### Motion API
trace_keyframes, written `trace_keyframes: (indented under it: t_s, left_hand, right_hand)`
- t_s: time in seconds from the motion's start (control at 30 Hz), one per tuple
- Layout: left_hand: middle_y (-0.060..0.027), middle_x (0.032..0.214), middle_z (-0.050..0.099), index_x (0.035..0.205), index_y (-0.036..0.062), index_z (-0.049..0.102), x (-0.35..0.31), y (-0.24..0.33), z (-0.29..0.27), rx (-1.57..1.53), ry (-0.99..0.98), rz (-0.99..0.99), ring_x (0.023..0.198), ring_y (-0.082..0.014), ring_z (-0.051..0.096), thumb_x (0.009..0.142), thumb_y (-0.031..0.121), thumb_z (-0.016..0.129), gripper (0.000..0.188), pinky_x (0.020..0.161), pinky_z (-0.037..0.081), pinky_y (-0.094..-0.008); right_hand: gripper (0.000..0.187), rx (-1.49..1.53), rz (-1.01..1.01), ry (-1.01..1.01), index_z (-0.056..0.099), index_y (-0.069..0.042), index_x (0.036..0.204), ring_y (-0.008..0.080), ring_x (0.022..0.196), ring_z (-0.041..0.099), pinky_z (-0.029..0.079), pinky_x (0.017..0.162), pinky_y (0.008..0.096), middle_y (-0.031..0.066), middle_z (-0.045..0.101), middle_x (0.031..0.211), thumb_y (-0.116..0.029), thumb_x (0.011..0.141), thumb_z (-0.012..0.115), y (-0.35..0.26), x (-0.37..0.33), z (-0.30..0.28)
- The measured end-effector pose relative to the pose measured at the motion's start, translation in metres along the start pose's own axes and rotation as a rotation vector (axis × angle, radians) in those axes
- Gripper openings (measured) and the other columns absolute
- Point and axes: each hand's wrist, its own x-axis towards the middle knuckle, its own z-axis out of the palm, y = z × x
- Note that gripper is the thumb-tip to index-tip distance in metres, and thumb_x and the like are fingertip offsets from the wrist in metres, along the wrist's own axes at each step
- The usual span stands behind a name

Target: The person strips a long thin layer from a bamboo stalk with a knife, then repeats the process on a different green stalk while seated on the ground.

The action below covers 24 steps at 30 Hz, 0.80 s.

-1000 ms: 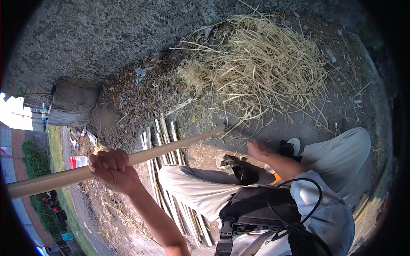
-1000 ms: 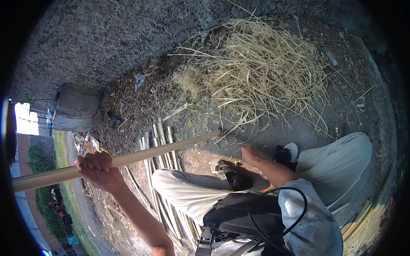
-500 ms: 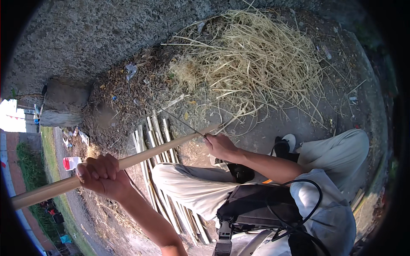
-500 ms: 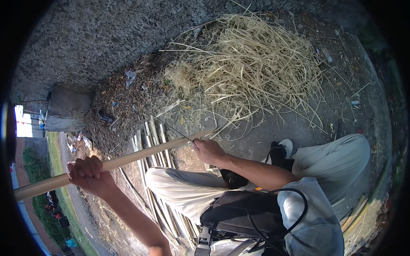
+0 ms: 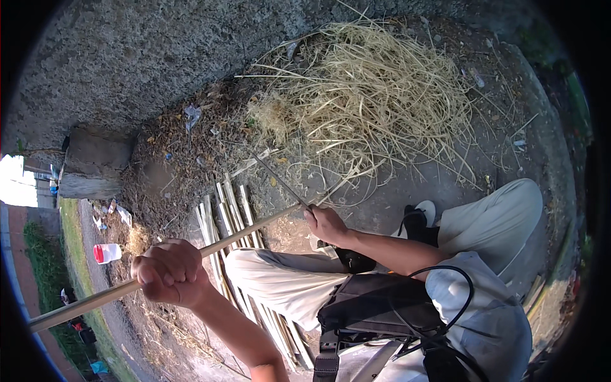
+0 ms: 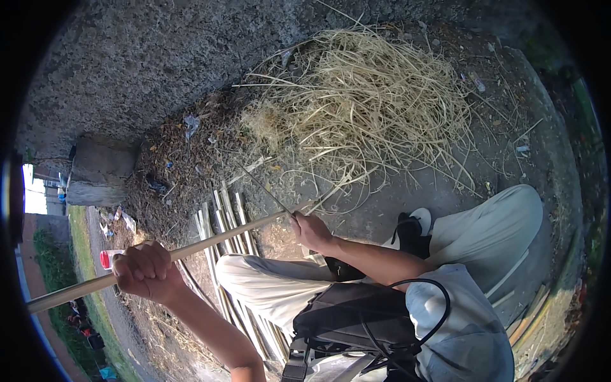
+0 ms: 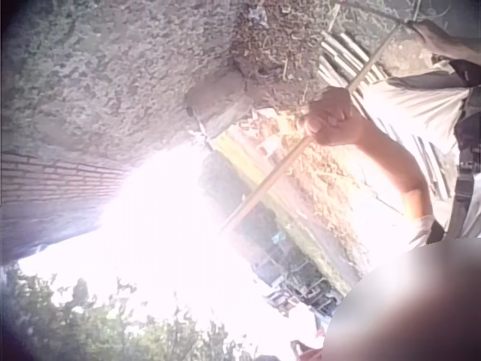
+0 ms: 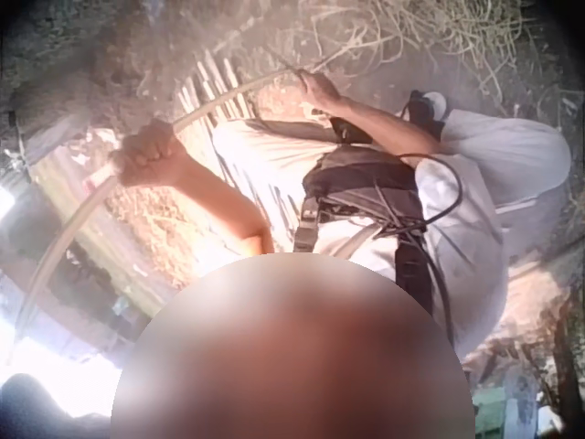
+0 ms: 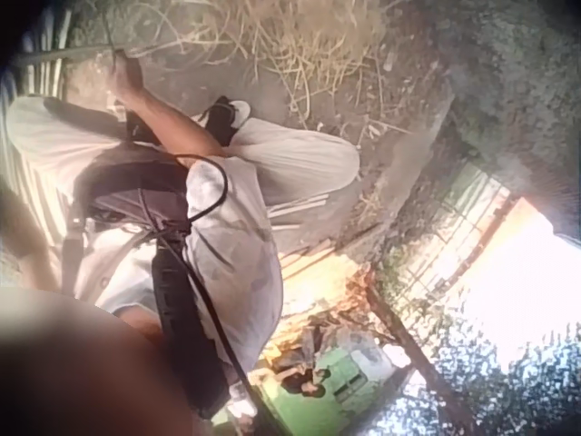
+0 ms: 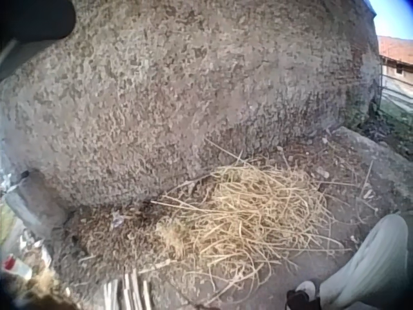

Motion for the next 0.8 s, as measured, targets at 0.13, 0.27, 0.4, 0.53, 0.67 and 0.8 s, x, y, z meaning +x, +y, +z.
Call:
trace_keyframes:
  t_s: [0.13,0.27,0.4,0.53,0.67,0.8]
  left_hand:
    - [0.002,0.044,0.031,0.058,0.0125,0.032,-0.01,0.004,-0.022,-0.002,0.136,0.026,0.031,-0.0076,0.027,0.094,0.017,0.042,0.038,0.027,0.025,-0.0225]
    - [0.0021,0.046,0.03,0.058,0.014,0.031,-0.014,0.002,-0.01,0.096,0.01,-0.01,0.033,-0.008,0.028,0.096,0.018,0.04,0.039,0.03,0.024,-0.0231]
    - [0.0025,0.047,0.028,0.058,0.0152,0.029,-0.003,0.002,-0.016,0.051,0.126,-0.033,0.035,-0.0079,0.025,0.098,0.022,0.038,0.042,0.033,0.022,-0.024]
    - [0.0032,0.049,0.025,0.059,0.0167,0.026,-0.004,0.003,-0.034,0.06,0.219,-0.023,0.036,-0.0068,0.025,0.099,0.027,0.039,0.044,0.033,0.023,-0.0235]
    - [0.003,0.05,0.029,0.059,0.016,0.031,-0.002,-0.001,-0.028,0.073,0.197,-0.036,0.037,-0.0073,0.024,0.098,0.026,0.044,0.043,0.037,0.023,-0.0253]
    - [0.0032,0.05,0.03,0.065,0.0144,0.036,0.0,0.003,-0.035,0.128,0.302,-0.032,0.039,-0.0062,0.025,0.098,0.027,0.045,0.037,0.036,0.023,-0.0231]
  right_hand:
    - [0.026,-0.37,0.1,-0.131,0.061,0.001,0.092,0.0393,0.073,0.062,0.05,0.066,0.0448,0.0235,0.062,0.08,-0.024,0.086,0.056,0.131,-0.003,0.019]
    - [0.029,-0.154,0.347,-0.162,0.057,0.002,0.093,0.0417,0.078,0.06,0.046,0.067,0.0482,0.0254,0.061,0.082,-0.025,0.091,0.048,0.097,0.005,0.016]
    - [0.026,-0.067,0.016,-0.023,0.055,0.002,0.092,0.043,0.072,0.059,0.045,0.062,0.0488,0.0266,0.06,0.076,-0.023,0.092,0.048,0.039,-0.001,0.009]
    - [0.018,-0.272,0.204,-0.132,0.058,0.0,0.09,0.0409,0.079,0.061,0.048,0.064,0.0482,0.023,0.063,0.081,-0.015,0.083,0.051,0.117,-0.009,0.018]
    - [0.018,-0.455,0.089,-0.286,0.057,0.001,0.091,0.0429,0.075,0.062,0.048,0.062,0.0505,0.025,0.062,0.077,-0.013,0.08,0.053,0.162,-0.004,0.004]
    - [0.022,-0.262,0.213,-0.212,0.055,0.003,0.098,0.0416,0.083,0.062,0.049,0.069,0.0496,0.0263,0.062,0.081,-0.014,0.085,0.049,0.108,-0.006,0.005]
